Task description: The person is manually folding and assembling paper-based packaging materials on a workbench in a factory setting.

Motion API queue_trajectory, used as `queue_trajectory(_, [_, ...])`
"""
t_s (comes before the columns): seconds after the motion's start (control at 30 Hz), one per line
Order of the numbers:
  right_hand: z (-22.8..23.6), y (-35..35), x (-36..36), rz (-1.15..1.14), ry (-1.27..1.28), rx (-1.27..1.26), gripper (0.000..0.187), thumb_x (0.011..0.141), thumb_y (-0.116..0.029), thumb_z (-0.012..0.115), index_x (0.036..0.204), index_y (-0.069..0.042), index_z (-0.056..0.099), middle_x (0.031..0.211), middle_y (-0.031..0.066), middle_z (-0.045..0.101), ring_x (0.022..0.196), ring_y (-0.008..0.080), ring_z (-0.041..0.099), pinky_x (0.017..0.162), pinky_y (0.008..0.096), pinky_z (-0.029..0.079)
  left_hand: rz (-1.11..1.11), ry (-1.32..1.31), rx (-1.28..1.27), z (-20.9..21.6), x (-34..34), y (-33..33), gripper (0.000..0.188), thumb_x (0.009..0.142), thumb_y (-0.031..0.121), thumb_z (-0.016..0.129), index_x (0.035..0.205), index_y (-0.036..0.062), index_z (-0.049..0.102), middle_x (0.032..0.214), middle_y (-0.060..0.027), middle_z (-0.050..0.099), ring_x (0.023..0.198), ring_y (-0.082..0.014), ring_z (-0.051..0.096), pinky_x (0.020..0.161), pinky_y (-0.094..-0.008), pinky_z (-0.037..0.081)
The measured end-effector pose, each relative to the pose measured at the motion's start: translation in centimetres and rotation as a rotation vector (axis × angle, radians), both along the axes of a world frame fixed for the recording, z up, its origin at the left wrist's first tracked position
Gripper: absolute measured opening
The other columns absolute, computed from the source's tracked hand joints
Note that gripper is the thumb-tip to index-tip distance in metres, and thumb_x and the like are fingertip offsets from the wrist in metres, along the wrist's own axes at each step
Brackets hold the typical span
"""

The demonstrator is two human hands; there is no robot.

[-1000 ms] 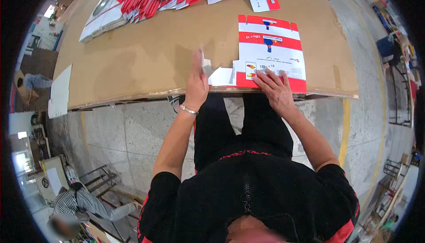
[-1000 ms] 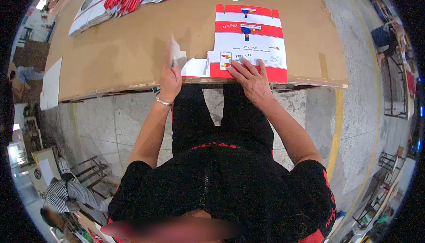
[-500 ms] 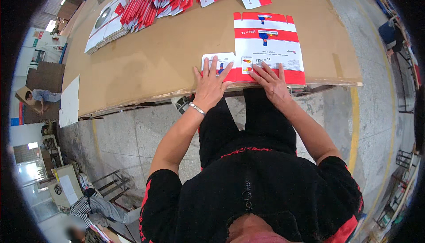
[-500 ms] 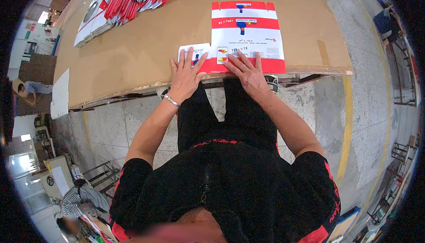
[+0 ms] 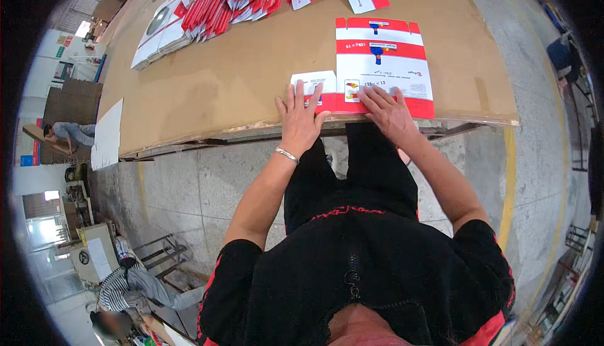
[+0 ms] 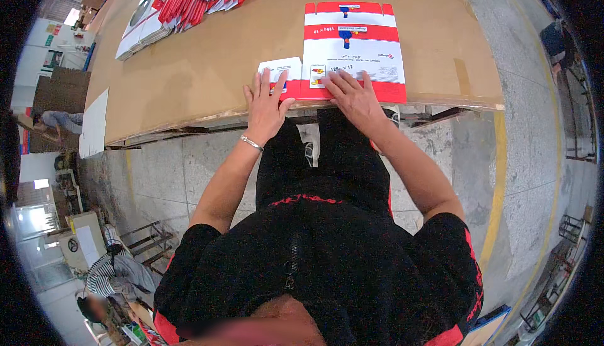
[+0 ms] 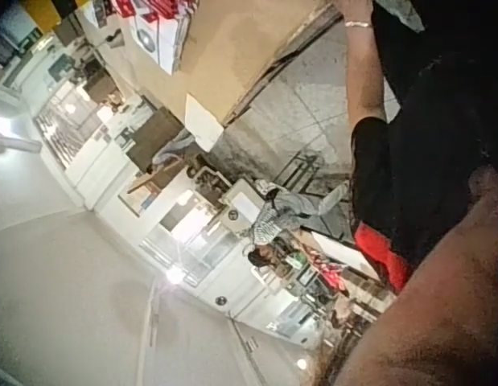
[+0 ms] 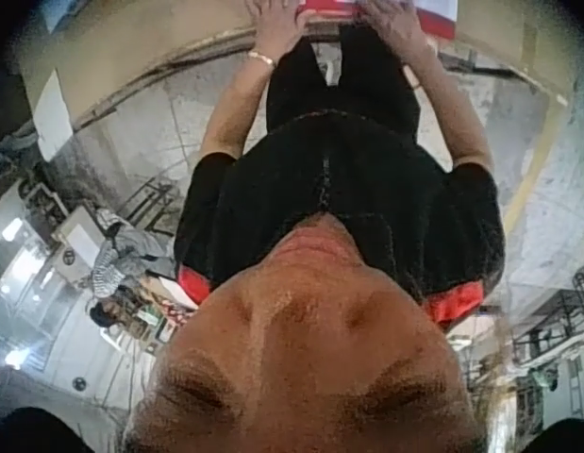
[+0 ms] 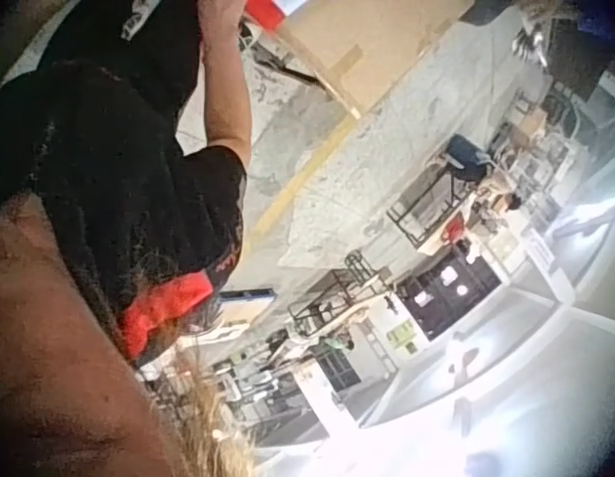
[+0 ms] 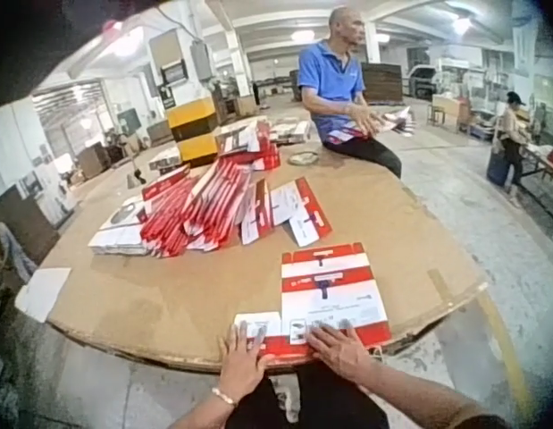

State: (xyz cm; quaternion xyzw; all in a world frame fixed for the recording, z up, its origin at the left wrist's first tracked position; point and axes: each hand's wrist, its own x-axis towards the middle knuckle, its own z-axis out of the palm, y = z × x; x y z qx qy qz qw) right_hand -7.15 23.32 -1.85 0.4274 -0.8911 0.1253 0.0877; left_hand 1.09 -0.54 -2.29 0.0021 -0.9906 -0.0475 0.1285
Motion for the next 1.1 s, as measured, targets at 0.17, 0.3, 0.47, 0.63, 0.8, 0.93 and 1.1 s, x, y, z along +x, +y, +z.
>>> queue_trajectory(0.17, [0.9, 0.6, -1.2, 0.130, 0.152, 0.236, 0.060, 0.090, -0.016, 0.054, 0.146, -0.021, 0.033, 0.151, 0.0051, 0.034, 0.137, 0.0256, 0.036, 0.103, 0.0626, 0.031, 0.040, 0.060, 0.067, -0.8, 0.4, 1.0, 0.063, 0.091, 0.046, 0.053, 0.147, 0.0250, 0.034, 0.151, -0.0205, 0.026, 0.139, -0.0432, 0.022, 0.104, -0.0712, 0.016])
queue_trajectory(0.3, [0.4, 0.6, -0.9, 0.146, 0.200, 0.229, 0.065, 0.088, -0.014, 0.054, 0.148, -0.022, 0.030, 0.153, 0.0055, 0.029, 0.141, 0.0270, 0.029, 0.102, 0.0644, 0.032, 0.068, 0.006, 0.017, -0.5, 0.3, 1.2, 0.062, 0.092, 0.046, 0.053, 0.147, 0.0252, 0.034, 0.150, -0.0203, 0.027, 0.140, -0.0419, 0.021, 0.103, -0.0727, 0.016])
queue_trajectory(0.47, [0.3, 0.2, -0.3, 0.106, 0.207, 0.202, 0.065, 0.086, -0.012, 0.054, 0.147, -0.023, 0.032, 0.153, 0.0043, 0.030, 0.141, 0.0281, 0.028, 0.102, 0.0661, 0.031, 0.082, -0.021, 0.009, 0.1, -0.1, 0.8, 0.062, 0.091, 0.047, 0.053, 0.146, 0.0254, 0.035, 0.150, -0.0203, 0.026, 0.140, -0.0414, 0.020, 0.102, -0.0743, 0.015])
queue_trajectory(0.63, [-0.2, 0.1, -0.3, 0.097, 0.223, 0.221, 0.065, 0.085, -0.012, 0.054, 0.146, -0.022, 0.033, 0.152, 0.0039, 0.031, 0.140, 0.0275, 0.029, 0.103, 0.0667, 0.030, 0.079, -0.043, 0.007, 0.1, -0.2, 0.5, 0.059, 0.091, 0.046, 0.054, 0.144, 0.0260, 0.039, 0.150, -0.0217, 0.027, 0.140, -0.0424, 0.020, 0.101, -0.0746, 0.017])
queue_trajectory(0.8, [0.0, 0.2, -0.7, 0.137, 0.211, 0.207, 0.066, 0.086, -0.013, 0.054, 0.147, -0.022, 0.032, 0.153, 0.0020, 0.031, 0.140, 0.0248, 0.030, 0.104, 0.0662, 0.029, 0.064, -0.144, -0.040, 1.0, -0.7, 0.2, 0.059, 0.094, 0.049, 0.049, 0.147, 0.0277, 0.034, 0.151, -0.0247, 0.024, 0.140, -0.0425, 0.022, 0.104, -0.0689, 0.020])
queue_trajectory(0.93, [0.0, 0.3, -0.9, 0.179, 0.208, 0.236, 0.067, 0.086, -0.013, 0.053, 0.148, -0.020, 0.030, 0.152, 0.0004, 0.033, 0.139, 0.0226, 0.033, 0.105, 0.0657, 0.027, -0.040, -0.070, 0.050, 0.4, -1.0, -0.8, 0.056, 0.092, 0.047, 0.053, 0.143, 0.0262, 0.042, 0.151, -0.0257, 0.025, 0.139, -0.0443, 0.022, 0.109, -0.0609, 0.019])
queue_trajectory(1.1, [-0.1, 0.6, -1.2, 0.219, 0.193, 0.212, 0.066, 0.085, -0.013, 0.053, 0.148, -0.017, 0.031, 0.151, 0.0008, 0.036, 0.138, 0.0215, 0.035, 0.107, 0.0651, 0.023, -0.143, -0.024, 0.175, -0.2, -1.3, -1.7, 0.056, 0.090, 0.045, 0.057, 0.141, 0.0248, 0.046, 0.152, -0.0253, 0.024, 0.140, -0.0432, 0.022, 0.112, -0.0561, 0.016])
